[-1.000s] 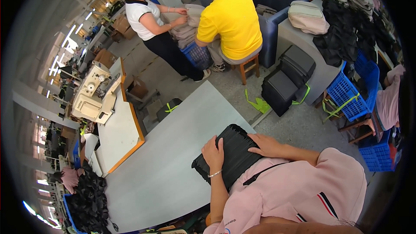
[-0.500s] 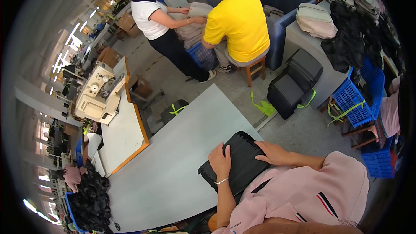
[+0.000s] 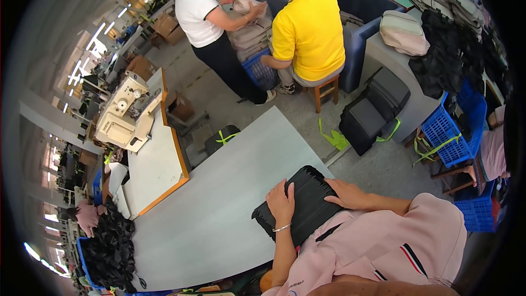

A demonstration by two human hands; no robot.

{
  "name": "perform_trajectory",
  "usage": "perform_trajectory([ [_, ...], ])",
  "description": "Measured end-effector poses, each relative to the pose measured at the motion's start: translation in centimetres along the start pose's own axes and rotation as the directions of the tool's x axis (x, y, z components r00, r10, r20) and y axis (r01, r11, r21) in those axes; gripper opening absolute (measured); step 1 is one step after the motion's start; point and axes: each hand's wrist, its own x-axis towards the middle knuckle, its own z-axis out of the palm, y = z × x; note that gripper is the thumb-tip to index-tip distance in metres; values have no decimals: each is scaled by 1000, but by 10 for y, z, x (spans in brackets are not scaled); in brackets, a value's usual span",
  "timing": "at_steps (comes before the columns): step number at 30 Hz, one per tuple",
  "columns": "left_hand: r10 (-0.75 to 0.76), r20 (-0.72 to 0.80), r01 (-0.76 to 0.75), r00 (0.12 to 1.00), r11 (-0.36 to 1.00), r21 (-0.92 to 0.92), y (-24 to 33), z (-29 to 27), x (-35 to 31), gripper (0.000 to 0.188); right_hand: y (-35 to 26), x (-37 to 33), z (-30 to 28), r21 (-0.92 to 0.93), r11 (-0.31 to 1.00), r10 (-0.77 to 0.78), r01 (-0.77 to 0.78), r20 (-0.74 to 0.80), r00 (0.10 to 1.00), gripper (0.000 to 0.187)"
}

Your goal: Remove yellow ties from black material pieces, stack them neatly, and prepare them for a colleague.

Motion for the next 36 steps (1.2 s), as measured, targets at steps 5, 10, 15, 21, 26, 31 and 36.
perform_trajectory([
  [5, 1, 12, -2, 1000, 1000, 29, 1, -1, -1, 35, 6, -1, 4, 12, 999, -40, 40, -24, 999, 71],
  [10, 5, -4, -5, 1000, 999, 41, 1, 2, 1, 36, 14, 1, 9, 33, 997, -67, 69, -61, 996, 71],
  [15, -8, 1, 8, 1000, 999, 47, 2, 2, 3, 36, 15, 3, 4, 10, 996, -83, 83, -47, 995, 71],
  [21, -2, 5, 2, 1000, 999, 54, 1, 2, 0, 36, 18, 2, 12, 38, 995, -89, 93, -96, 991, 72],
  [26, 4, -9, -3, 1000, 999, 53, 3, 2, 0, 36, 20, 2, 12, -11, 993, -116, 116, -110, 987, 72],
  [31, 6, -8, -6, 1000, 999, 52, 0, 3, -1, 36, 17, -1, 12, -2, 994, -108, 109, -108, 988, 72],
  [36, -12, 26, 10, 1000, 999, 41, 3, 1, 2, 38, 26, -2, 12, 41, 996, -78, 82, -83, 994, 70],
])
